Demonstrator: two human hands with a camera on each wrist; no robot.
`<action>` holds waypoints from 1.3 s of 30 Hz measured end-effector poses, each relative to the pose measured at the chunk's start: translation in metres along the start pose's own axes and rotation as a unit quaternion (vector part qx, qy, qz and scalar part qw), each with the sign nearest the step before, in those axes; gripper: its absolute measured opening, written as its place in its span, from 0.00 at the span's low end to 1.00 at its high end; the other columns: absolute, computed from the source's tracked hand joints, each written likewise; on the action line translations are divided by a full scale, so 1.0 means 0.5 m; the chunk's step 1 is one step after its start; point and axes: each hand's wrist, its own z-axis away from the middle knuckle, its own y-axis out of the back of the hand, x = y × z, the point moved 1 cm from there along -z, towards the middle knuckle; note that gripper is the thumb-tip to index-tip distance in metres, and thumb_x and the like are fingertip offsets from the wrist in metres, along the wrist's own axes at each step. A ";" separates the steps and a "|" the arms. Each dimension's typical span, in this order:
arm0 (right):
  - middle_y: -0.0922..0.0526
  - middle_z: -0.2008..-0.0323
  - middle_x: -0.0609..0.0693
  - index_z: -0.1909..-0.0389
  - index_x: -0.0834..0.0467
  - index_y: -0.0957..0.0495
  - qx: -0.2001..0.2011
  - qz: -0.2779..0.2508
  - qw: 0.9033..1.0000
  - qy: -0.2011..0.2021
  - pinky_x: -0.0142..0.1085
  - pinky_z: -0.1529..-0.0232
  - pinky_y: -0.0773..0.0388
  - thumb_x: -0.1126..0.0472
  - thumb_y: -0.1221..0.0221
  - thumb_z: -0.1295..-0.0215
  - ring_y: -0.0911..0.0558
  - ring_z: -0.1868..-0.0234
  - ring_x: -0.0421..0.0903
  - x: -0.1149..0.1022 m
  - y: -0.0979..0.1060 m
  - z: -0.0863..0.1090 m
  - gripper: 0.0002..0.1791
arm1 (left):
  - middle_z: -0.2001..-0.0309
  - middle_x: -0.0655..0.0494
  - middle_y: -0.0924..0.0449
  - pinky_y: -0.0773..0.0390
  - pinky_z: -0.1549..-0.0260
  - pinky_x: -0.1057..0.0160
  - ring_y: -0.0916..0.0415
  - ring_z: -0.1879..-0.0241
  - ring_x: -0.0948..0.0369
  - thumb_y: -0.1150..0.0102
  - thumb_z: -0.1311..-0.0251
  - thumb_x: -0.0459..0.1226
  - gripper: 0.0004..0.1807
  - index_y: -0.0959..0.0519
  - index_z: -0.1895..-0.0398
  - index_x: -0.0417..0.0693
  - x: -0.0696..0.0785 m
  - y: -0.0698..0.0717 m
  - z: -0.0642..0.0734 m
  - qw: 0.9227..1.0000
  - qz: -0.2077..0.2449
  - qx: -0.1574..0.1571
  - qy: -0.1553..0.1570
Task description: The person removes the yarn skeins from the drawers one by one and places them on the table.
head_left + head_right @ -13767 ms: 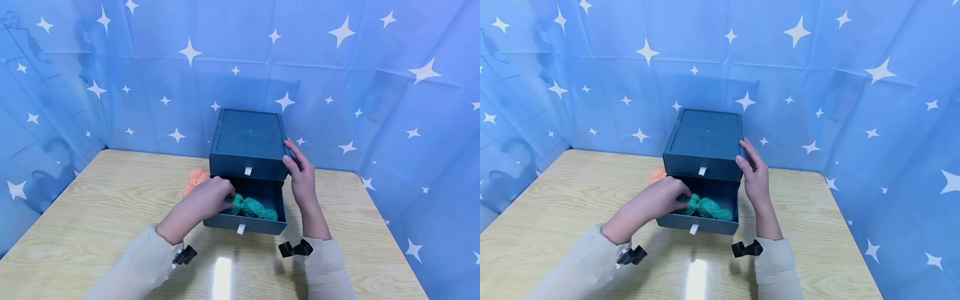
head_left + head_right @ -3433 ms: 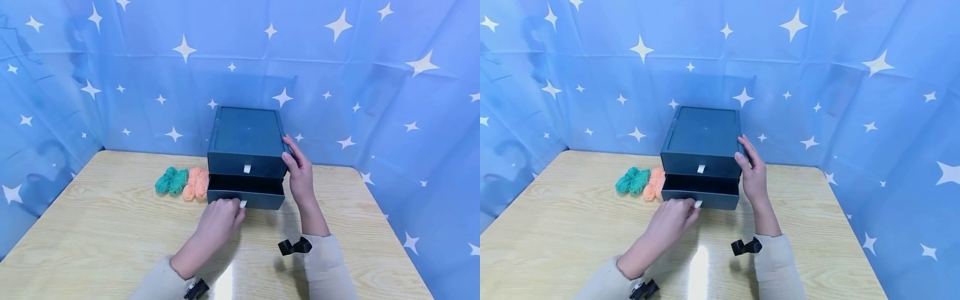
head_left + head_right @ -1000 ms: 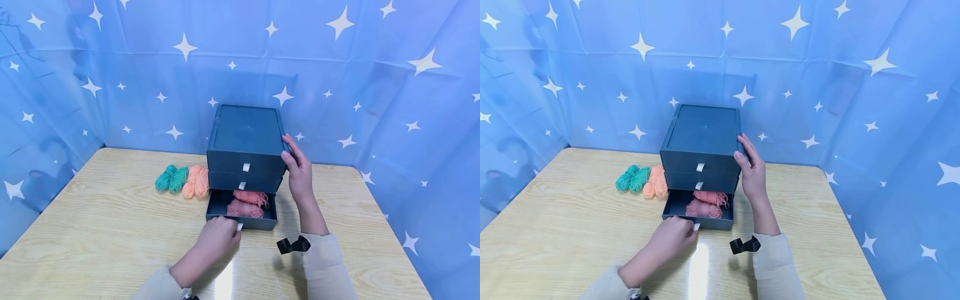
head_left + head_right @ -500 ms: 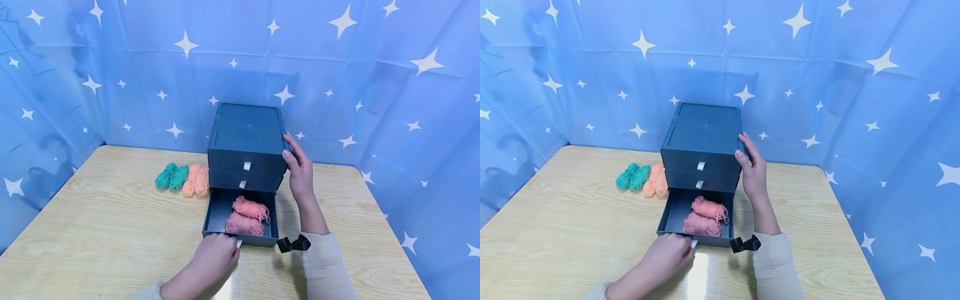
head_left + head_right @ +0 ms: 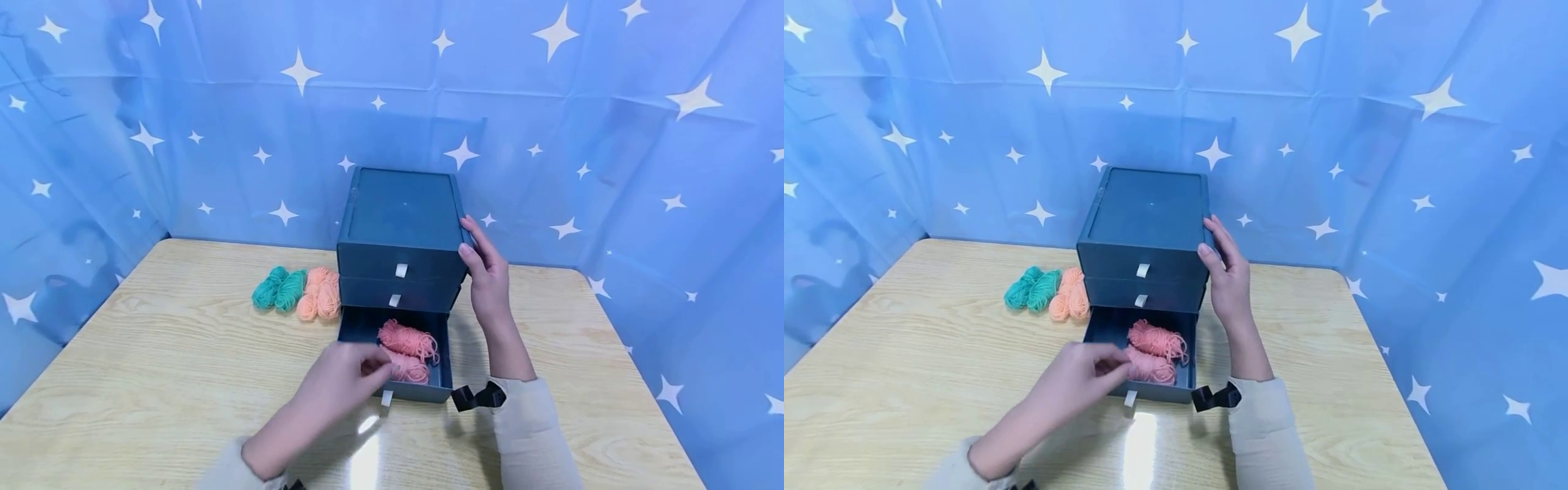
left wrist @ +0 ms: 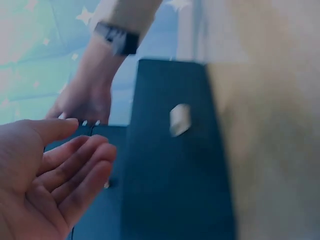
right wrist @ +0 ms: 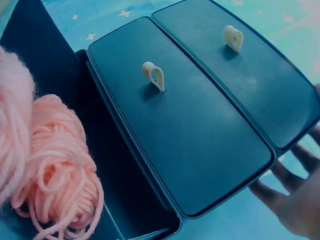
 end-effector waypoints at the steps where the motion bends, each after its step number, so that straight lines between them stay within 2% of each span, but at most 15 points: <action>1: 0.37 0.22 0.45 0.27 0.45 0.31 -0.001 0.000 1.000 0.000 0.54 0.24 0.37 0.54 0.50 0.23 0.38 0.21 0.47 0.000 0.000 0.000 0.25 | 0.74 0.63 0.14 0.22 0.73 0.74 0.27 0.77 0.75 0.33 0.38 0.39 0.05 0.12 0.69 0.50 -0.001 0.007 -0.010 1.000 0.002 -0.001 -0.004; 3: 0.37 0.22 0.44 0.27 0.45 0.31 -0.002 0.001 1.000 0.000 0.54 0.24 0.38 0.54 0.50 0.23 0.38 0.21 0.46 0.001 0.000 -0.001 0.25 | 0.66 0.59 0.11 0.19 0.68 0.71 0.24 0.73 0.72 0.33 0.39 0.37 0.05 0.12 0.62 0.48 -0.003 0.017 -0.031 1.000 -0.014 -0.011 -0.016; 6: 0.37 0.23 0.42 0.27 0.45 0.31 -0.001 0.002 1.000 -0.002 0.54 0.24 0.38 0.54 0.50 0.23 0.38 0.21 0.46 0.001 0.001 0.001 0.25 | 0.55 0.55 0.12 0.17 0.60 0.64 0.21 0.66 0.65 0.35 0.38 0.35 0.13 0.14 0.50 0.46 -0.006 0.022 -0.059 0.996 -0.060 -0.052 -0.041; 9: 0.37 0.23 0.41 0.27 0.44 0.31 -0.001 0.004 1.000 -0.001 0.54 0.24 0.37 0.53 0.50 0.23 0.38 0.21 0.46 0.001 0.002 0.001 0.25 | 0.44 0.52 0.16 0.17 0.48 0.57 0.17 0.52 0.58 0.36 0.36 0.35 0.18 0.17 0.43 0.46 -0.013 0.014 -0.085 0.988 -0.092 -0.105 -0.071; 12: 0.37 0.23 0.42 0.27 0.44 0.31 0.001 0.006 1.000 0.003 0.55 0.24 0.38 0.53 0.50 0.23 0.38 0.21 0.47 0.002 0.002 0.000 0.25 | 0.37 0.51 0.19 0.22 0.38 0.55 0.21 0.37 0.54 0.36 0.34 0.34 0.18 0.17 0.42 0.46 -0.026 -0.001 -0.112 0.979 -0.107 -0.139 -0.104; 15: 0.36 0.23 0.42 0.28 0.44 0.31 0.001 0.007 1.000 0.001 0.55 0.24 0.38 0.53 0.50 0.23 0.38 0.21 0.47 0.004 0.001 0.000 0.24 | 0.34 0.51 0.22 0.25 0.34 0.54 0.24 0.33 0.53 0.37 0.33 0.34 0.17 0.17 0.42 0.48 -0.041 -0.017 -0.131 0.972 -0.118 -0.162 -0.125; 18: 0.36 0.23 0.40 0.27 0.44 0.31 0.000 0.008 1.000 -0.002 0.54 0.24 0.39 0.53 0.50 0.23 0.39 0.21 0.46 0.003 0.000 0.002 0.25 | 0.37 0.53 0.19 0.23 0.36 0.56 0.22 0.36 0.56 0.38 0.32 0.35 0.16 0.17 0.42 0.50 -0.053 -0.029 -0.141 0.967 -0.125 -0.176 -0.134; 24: 0.36 0.23 0.42 0.27 0.44 0.31 0.000 0.004 1.000 0.001 0.55 0.24 0.39 0.53 0.49 0.23 0.39 0.21 0.47 0.000 -0.003 0.000 0.25 | 0.49 0.57 0.14 0.18 0.48 0.62 0.17 0.49 0.61 0.34 0.34 0.39 0.14 0.15 0.46 0.51 -0.058 -0.043 -0.141 0.965 -0.149 -0.165 -0.136; 28: 0.37 0.23 0.42 0.27 0.45 0.31 -0.001 0.003 1.000 0.003 0.55 0.23 0.39 0.54 0.49 0.23 0.39 0.21 0.47 -0.001 -0.003 -0.002 0.25 | 0.51 0.57 0.14 0.18 0.55 0.65 0.19 0.54 0.64 0.31 0.37 0.39 0.14 0.14 0.49 0.50 -0.059 -0.045 -0.138 0.971 -0.144 -0.151 -0.116; 32: 0.36 0.23 0.41 0.27 0.44 0.31 0.002 0.006 1.000 0.000 0.55 0.23 0.39 0.53 0.49 0.23 0.39 0.21 0.47 -0.001 -0.002 -0.001 0.25 | 0.58 0.57 0.12 0.21 0.63 0.67 0.21 0.63 0.65 0.29 0.40 0.38 0.11 0.12 0.55 0.48 -0.063 -0.047 -0.141 0.976 -0.137 -0.134 -0.105; 39: 0.36 0.23 0.39 0.27 0.45 0.31 0.001 0.007 1.000 -0.004 0.54 0.23 0.39 0.53 0.49 0.23 0.39 0.21 0.47 0.001 0.000 0.001 0.25 | 0.64 0.58 0.10 0.20 0.67 0.68 0.19 0.68 0.66 0.31 0.39 0.34 0.03 0.10 0.65 0.49 -0.068 -0.046 -0.140 0.979 -0.137 -0.102 -0.110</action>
